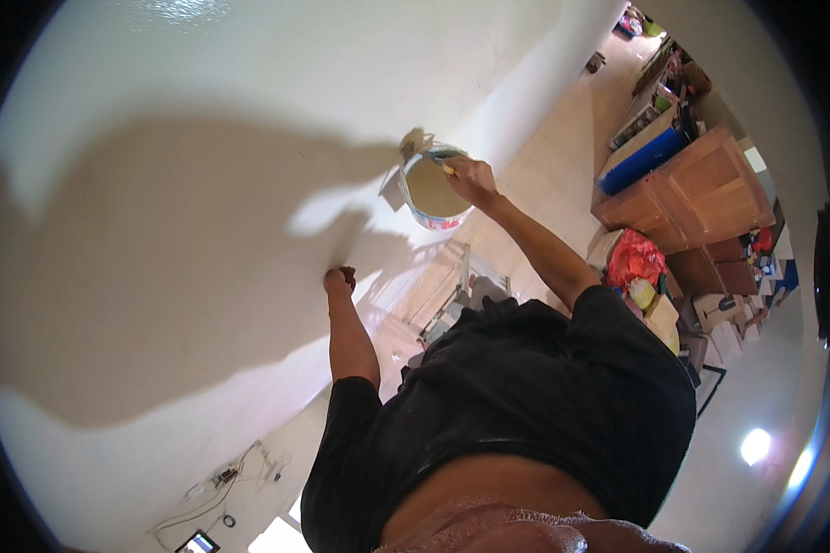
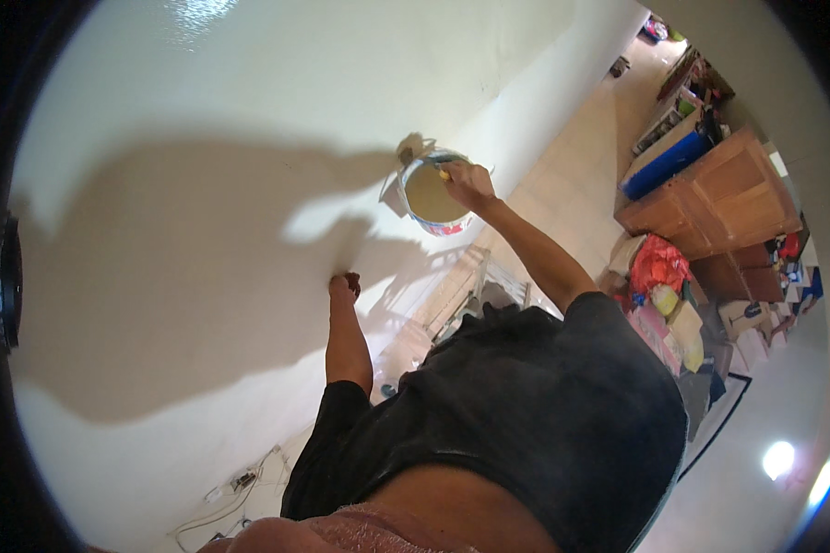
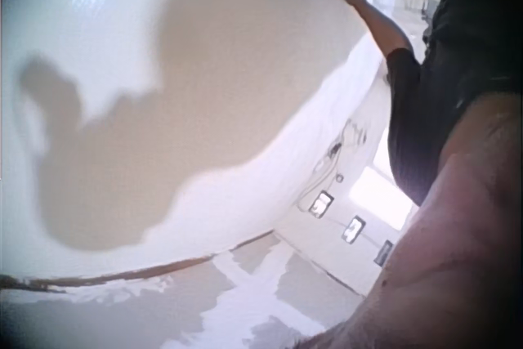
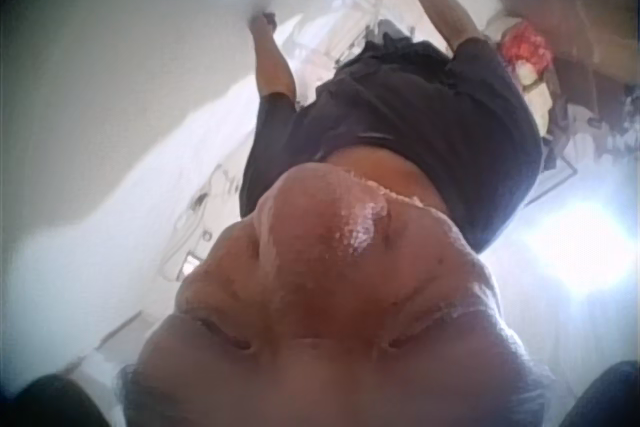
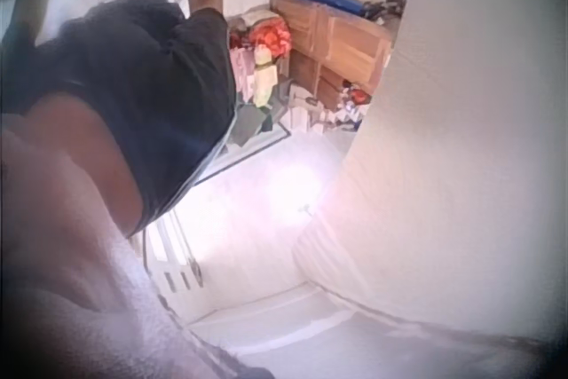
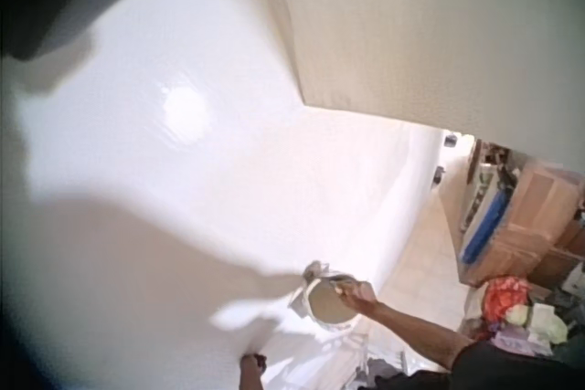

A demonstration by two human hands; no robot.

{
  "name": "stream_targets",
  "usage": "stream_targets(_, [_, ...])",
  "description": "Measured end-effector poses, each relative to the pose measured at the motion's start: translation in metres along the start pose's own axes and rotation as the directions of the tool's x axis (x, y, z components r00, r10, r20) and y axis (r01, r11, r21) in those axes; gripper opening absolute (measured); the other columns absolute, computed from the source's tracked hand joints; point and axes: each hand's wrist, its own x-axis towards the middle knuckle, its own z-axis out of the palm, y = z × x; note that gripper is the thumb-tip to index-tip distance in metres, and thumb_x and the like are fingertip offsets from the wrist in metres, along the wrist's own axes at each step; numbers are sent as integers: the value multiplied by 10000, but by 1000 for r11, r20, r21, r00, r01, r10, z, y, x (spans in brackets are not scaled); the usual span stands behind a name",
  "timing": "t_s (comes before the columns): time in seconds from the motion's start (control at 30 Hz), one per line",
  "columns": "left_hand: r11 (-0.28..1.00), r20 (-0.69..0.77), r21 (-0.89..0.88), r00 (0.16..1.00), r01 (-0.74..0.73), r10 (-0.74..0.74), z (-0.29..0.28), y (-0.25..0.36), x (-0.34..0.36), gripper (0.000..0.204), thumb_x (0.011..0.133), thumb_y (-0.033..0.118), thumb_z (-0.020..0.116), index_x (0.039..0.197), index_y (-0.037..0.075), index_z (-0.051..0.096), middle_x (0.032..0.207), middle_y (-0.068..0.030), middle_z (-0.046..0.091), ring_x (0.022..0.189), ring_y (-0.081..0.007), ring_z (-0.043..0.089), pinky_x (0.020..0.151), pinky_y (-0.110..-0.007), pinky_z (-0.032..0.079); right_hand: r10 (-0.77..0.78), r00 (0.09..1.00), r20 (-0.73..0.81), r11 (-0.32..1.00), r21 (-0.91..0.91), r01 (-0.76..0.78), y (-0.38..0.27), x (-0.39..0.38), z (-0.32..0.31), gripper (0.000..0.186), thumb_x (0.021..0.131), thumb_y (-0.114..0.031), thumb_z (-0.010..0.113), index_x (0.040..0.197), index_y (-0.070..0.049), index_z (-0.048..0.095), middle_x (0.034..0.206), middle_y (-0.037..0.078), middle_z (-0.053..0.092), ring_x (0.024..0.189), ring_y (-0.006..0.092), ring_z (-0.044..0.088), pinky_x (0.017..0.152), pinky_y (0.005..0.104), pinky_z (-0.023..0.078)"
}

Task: The person paints a ceiling by dipping a brush into a paint bucket and applying paint in overlapping strokes across the surface.

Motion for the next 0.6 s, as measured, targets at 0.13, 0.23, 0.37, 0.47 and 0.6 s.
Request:
stream_targets(0.13, [999, 55, -47, 998, -1, 4, -1, 3, 8, 289, 898, 194, 452, 634, 88, 506, 515, -86, 544, 343, -193, 459, 291, -324, 331, -210, 964, -166, 978, -32, 207, 1, 2, -7, 231, 723, -85, 660, 954, -88, 651, 869, 126, 681, 678, 319, 660, 573, 400, 548])
stream_targets(0.23, [993, 10, -109, 999, 52, -51, 4, 1, 7, 314, 897, 191, 448, 599, 96, 474, 503, -89, 539, 330, -202, 446, 284, -308, 321, 41, 978, -203, 996, 82, -24, -13, -1, -15, 172, 753, -113, 683, 923, -86, 682, 795, 161, 669, 678, 327, 658, 552, 405, 528])
stream_targets(0.37, [997, -106, -63, 993, 37, -44, 17, 0, -6, 285, 933, 219, 414, 709, 83, 525, 530, -91, 550, 387, -214, 530, 295, -301, 328, 444, 886, 133, 888, 66, -455, -24, -4, -13, 218, 732, -229, 700, 811, -26, 698, 738, 201, 658, 675, 320, 670, 619, 377, 527])
stream_targets(0.47, [998, -95, -53, 995, 13, -18, 9, 2, -1, 289, 947, 221, 397, 747, 68, 538, 559, -111, 575, 416, -215, 557, 297, -302, 337, 452, 866, 214, 855, 172, -489, -21, -10, 0, 208, 717, -197, 714, 764, 5, 693, 676, 135, 674, 580, 214, 664, 550, 335, 526])
stream_targets(0.6, [991, -95, -129, 995, -26, 13, 9, -8, -11, 268, 916, 153, 425, 734, 24, 572, 612, -164, 611, 403, -211, 541, 281, -302, 334, 520, 740, 426, 510, 540, -669, -16, -12, 10, 184, 705, -143, 716, 723, 35, 673, 649, 78, 663, 534, 156, 640, 503, 296, 526])
